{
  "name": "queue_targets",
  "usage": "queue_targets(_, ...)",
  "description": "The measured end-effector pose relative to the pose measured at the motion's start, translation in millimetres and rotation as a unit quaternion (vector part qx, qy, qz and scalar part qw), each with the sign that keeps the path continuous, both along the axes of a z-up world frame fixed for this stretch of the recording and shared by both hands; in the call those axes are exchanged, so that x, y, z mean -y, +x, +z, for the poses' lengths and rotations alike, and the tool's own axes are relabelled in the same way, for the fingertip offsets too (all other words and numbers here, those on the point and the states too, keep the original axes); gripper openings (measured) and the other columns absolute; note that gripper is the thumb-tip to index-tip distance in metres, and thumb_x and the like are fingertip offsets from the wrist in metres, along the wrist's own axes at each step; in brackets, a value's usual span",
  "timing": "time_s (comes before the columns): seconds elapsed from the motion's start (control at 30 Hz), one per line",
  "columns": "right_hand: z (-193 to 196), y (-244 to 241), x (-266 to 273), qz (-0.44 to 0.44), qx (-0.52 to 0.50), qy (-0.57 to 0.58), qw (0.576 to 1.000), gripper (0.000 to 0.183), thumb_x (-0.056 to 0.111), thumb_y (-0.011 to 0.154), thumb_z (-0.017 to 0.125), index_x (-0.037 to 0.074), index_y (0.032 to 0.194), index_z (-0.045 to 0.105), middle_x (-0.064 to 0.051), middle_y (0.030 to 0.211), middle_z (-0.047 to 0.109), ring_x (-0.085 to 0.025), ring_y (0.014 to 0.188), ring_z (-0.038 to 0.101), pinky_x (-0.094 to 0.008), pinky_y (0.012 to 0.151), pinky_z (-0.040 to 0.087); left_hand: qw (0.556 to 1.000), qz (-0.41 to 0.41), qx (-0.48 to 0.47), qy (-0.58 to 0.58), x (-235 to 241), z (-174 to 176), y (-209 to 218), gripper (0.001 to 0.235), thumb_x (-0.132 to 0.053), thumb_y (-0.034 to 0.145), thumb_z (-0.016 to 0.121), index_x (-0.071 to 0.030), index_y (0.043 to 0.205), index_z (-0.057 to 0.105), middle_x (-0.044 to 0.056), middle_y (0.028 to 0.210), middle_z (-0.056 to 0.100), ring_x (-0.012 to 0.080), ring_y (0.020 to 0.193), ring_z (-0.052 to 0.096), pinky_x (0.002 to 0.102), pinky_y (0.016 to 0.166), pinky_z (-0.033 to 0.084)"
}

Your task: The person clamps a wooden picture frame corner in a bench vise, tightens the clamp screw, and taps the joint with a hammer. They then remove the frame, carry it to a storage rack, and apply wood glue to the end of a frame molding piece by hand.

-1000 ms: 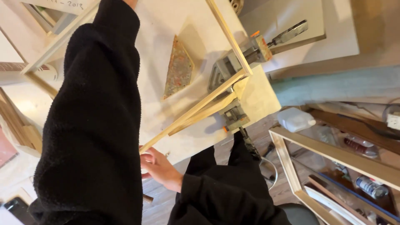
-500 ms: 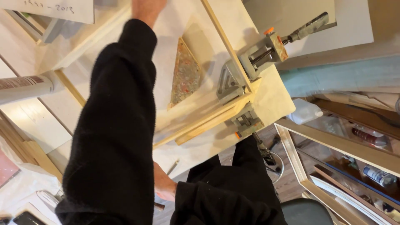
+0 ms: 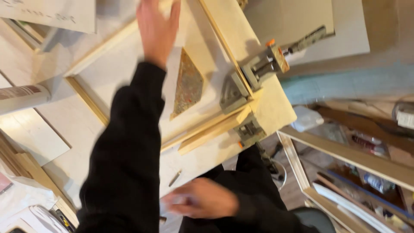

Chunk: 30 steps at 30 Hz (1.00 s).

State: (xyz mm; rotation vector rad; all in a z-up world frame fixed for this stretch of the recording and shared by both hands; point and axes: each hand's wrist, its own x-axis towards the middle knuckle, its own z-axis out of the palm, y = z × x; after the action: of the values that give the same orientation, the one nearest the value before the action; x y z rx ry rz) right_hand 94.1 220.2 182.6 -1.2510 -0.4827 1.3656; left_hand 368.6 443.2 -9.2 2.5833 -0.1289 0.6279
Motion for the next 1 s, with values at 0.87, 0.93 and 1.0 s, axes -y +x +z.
queue_targets(0.87,-125.4,306.4,91.3,0.016,0.405,-0.118,0.906,0.075,0.004,0.101,0.058,0.01,0.165,0.02,-0.013,0.119,0.066,-0.022,0.102,0.066,-0.041,0.096,0.058,0.787,0.023,-0.335,-0.518,139.0,134.6,-167.4,0.053,-0.011,0.105,0.064,-0.011,0.156,0.049,-0.004,0.086,0.058,0.0041,0.076,0.048,0.023,0.068,0.045)
queue_targets(0.93,-133.5,306.1,96.1,0.017,0.421,-0.105,0.901,0.073,0.004,0.103,0.057,0.009,0.165,0.019,-0.014,0.12,0.065,-0.022,0.103,0.066,-0.041,0.098,0.056,0.791,0.029,-0.337,-0.511,141.7,135.8,-164.0,0.053,-0.012,0.104,0.064,-0.011,0.155,0.049,-0.004,0.085,0.059,0.0039,0.076,0.05,0.023,0.069,0.046)
queue_targets(1.0,-137.4,303.5,98.2,0.019,0.436,-0.091,0.895,0.072,0.005,0.104,0.057,0.008,0.166,0.019,-0.015,0.12,0.064,-0.022,0.104,0.065,-0.041,0.1,0.055,0.794,0.036,-0.339,-0.504,143.3,137.2,-164.2,0.053,-0.012,0.104,0.064,-0.011,0.155,0.05,-0.004,0.085,0.059,0.0038,0.076,0.051,0.023,0.069,0.047)
